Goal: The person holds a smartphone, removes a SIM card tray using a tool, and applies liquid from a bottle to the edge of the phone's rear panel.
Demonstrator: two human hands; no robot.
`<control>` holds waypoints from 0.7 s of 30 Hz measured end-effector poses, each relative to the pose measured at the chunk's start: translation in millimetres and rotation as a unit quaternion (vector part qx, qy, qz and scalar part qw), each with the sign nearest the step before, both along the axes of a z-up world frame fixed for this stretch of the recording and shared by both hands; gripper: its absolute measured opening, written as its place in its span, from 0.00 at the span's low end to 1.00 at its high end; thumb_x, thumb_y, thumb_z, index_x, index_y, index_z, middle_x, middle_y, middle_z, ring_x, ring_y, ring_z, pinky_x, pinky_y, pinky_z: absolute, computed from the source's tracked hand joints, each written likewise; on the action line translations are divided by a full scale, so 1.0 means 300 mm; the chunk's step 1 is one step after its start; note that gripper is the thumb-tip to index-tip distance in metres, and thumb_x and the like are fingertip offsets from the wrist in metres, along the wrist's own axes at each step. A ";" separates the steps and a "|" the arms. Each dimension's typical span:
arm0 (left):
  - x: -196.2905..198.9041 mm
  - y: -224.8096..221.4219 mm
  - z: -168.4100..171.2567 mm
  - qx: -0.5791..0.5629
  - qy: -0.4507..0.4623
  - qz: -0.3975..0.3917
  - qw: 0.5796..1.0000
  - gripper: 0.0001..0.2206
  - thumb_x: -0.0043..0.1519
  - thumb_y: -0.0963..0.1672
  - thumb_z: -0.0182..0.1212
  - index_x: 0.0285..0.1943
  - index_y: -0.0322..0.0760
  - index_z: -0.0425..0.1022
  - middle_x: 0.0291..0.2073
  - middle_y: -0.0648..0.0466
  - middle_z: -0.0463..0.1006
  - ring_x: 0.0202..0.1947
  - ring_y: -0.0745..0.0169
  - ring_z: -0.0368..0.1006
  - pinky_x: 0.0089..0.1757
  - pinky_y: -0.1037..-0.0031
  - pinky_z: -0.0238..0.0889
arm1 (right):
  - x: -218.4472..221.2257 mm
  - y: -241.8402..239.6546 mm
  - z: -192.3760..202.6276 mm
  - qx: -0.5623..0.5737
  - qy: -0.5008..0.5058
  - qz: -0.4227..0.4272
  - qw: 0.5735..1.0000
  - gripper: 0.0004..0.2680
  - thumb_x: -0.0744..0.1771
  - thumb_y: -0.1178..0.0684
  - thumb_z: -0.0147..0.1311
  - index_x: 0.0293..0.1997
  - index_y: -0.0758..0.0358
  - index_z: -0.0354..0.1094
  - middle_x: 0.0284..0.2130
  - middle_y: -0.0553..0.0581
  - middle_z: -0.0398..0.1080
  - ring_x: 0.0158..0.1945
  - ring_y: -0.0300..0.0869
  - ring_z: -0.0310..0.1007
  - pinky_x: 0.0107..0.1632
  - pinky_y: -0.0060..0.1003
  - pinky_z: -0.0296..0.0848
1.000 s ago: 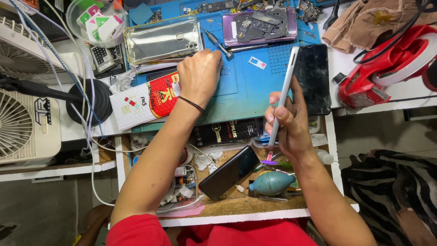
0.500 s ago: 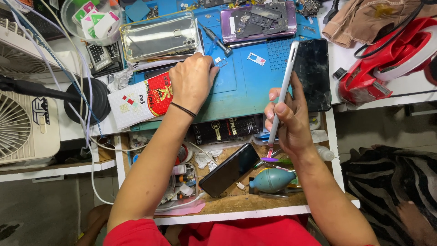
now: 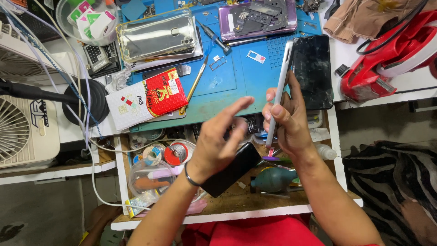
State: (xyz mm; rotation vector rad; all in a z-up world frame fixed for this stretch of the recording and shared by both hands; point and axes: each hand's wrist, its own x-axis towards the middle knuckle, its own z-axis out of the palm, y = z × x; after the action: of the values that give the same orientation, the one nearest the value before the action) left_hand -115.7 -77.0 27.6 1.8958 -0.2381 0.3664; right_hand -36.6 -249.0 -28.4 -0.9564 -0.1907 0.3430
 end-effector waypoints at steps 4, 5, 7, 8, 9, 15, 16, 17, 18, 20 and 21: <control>-0.054 -0.073 -0.086 -0.130 0.027 -0.051 0.990 0.31 0.65 0.44 0.64 0.77 0.30 0.57 0.67 0.37 0.71 0.62 0.39 0.73 0.51 0.58 0.76 | 0.002 0.014 -0.068 -0.019 -0.015 -0.001 1.000 0.38 0.64 0.48 0.64 0.79 0.57 0.35 0.41 0.58 0.62 0.29 0.39 0.71 0.22 0.31 0.78; -0.059 -0.079 -0.106 -0.132 0.024 -0.036 0.990 0.29 0.65 0.42 0.65 0.75 0.29 0.60 0.65 0.36 0.73 0.61 0.41 0.73 0.50 0.60 0.76 | -0.005 0.020 -0.077 -0.071 -0.040 -0.016 0.997 0.40 0.62 0.48 0.67 0.80 0.56 0.36 0.46 0.56 0.63 0.37 0.36 0.70 0.31 0.28 0.78; -0.067 -0.081 -0.148 -0.135 0.019 -0.024 0.990 0.28 0.64 0.40 0.66 0.73 0.27 0.63 0.62 0.36 0.74 0.60 0.43 0.74 0.49 0.62 0.77 | -0.024 0.031 -0.064 -0.123 -0.066 -0.035 0.990 0.42 0.61 0.49 0.69 0.80 0.55 0.37 0.50 0.55 0.64 0.44 0.33 0.68 0.39 0.25 0.77; -0.073 -0.076 -0.167 -0.150 0.032 -0.022 0.988 0.26 0.65 0.40 0.64 0.73 0.27 0.64 0.63 0.35 0.73 0.61 0.43 0.73 0.49 0.63 0.77 | -0.036 0.039 -0.042 -0.145 -0.071 -0.033 0.986 0.43 0.60 0.50 0.71 0.80 0.55 0.35 0.54 0.57 0.64 0.48 0.35 0.68 0.46 0.28 0.76; -0.079 -0.071 -0.187 -0.164 0.045 -0.020 0.985 0.24 0.66 0.39 0.63 0.72 0.27 0.65 0.64 0.35 0.72 0.62 0.43 0.71 0.49 0.64 0.76 | -0.048 0.046 -0.020 -0.167 -0.075 -0.031 0.983 0.45 0.59 0.50 0.72 0.80 0.55 0.33 0.58 0.59 0.64 0.51 0.37 0.67 0.52 0.32 0.74; -0.073 -0.017 -0.320 -0.376 0.110 -0.014 0.920 0.24 0.69 0.39 0.52 0.75 0.27 0.59 0.64 0.36 0.72 0.59 0.47 0.72 0.50 0.54 0.76 | -0.018 0.027 -0.072 -0.143 -0.137 -0.031 0.980 0.27 0.72 0.43 0.40 0.80 0.62 0.31 0.74 0.66 0.48 0.75 0.49 0.48 0.77 0.50 0.49; -0.066 -0.015 -0.314 -0.376 0.108 -0.016 0.920 0.24 0.69 0.39 0.52 0.75 0.27 0.59 0.64 0.36 0.72 0.59 0.47 0.72 0.50 0.54 0.76 | -0.024 0.036 -0.061 -0.143 -0.138 -0.032 0.979 0.27 0.72 0.43 0.40 0.80 0.62 0.31 0.74 0.66 0.48 0.75 0.49 0.48 0.77 0.50 0.49; -0.059 -0.014 -0.310 -0.459 0.121 -0.028 0.880 0.24 0.70 0.39 0.51 0.76 0.27 0.57 0.65 0.35 0.71 0.58 0.42 0.73 0.50 0.52 0.77 | -0.031 0.046 -0.050 -0.094 -0.104 -0.015 0.990 0.26 0.73 0.43 0.36 0.80 0.60 0.31 0.73 0.66 0.51 0.73 0.52 0.54 0.73 0.51 0.57; -0.056 -0.014 -0.305 -0.539 0.135 -0.040 0.831 0.25 0.70 0.39 0.49 0.77 0.27 0.54 0.65 0.35 0.71 0.57 0.38 0.74 0.49 0.51 0.77 | -0.041 0.053 -0.041 -0.045 -0.067 0.001 0.997 0.25 0.73 0.43 0.33 0.80 0.59 0.31 0.71 0.67 0.54 0.71 0.55 0.59 0.70 0.52 0.66; -0.053 -0.012 -0.291 -0.571 0.137 -0.043 0.808 0.25 0.70 0.39 0.50 0.77 0.28 0.54 0.65 0.35 0.71 0.57 0.36 0.75 0.48 0.48 0.77 | -0.037 0.051 -0.072 -0.037 -0.057 0.012 0.998 0.26 0.72 0.42 0.32 0.80 0.59 0.31 0.70 0.69 0.55 0.69 0.57 0.62 0.67 0.53 0.69; -0.049 -0.010 -0.283 -0.601 0.140 -0.045 0.786 0.25 0.69 0.39 0.51 0.77 0.29 0.55 0.65 0.35 0.71 0.56 0.35 0.75 0.48 0.46 0.77 | -0.032 0.050 -0.087 -0.028 -0.048 0.024 0.998 0.26 0.72 0.41 0.32 0.80 0.59 0.32 0.69 0.71 0.57 0.67 0.59 0.65 0.64 0.54 0.72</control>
State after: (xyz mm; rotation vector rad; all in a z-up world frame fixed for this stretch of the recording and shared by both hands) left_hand -130.3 -80.1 -57.4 0.6341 0.1148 0.0919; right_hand -46.1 -233.9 -54.5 -1.0267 -0.2943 0.3486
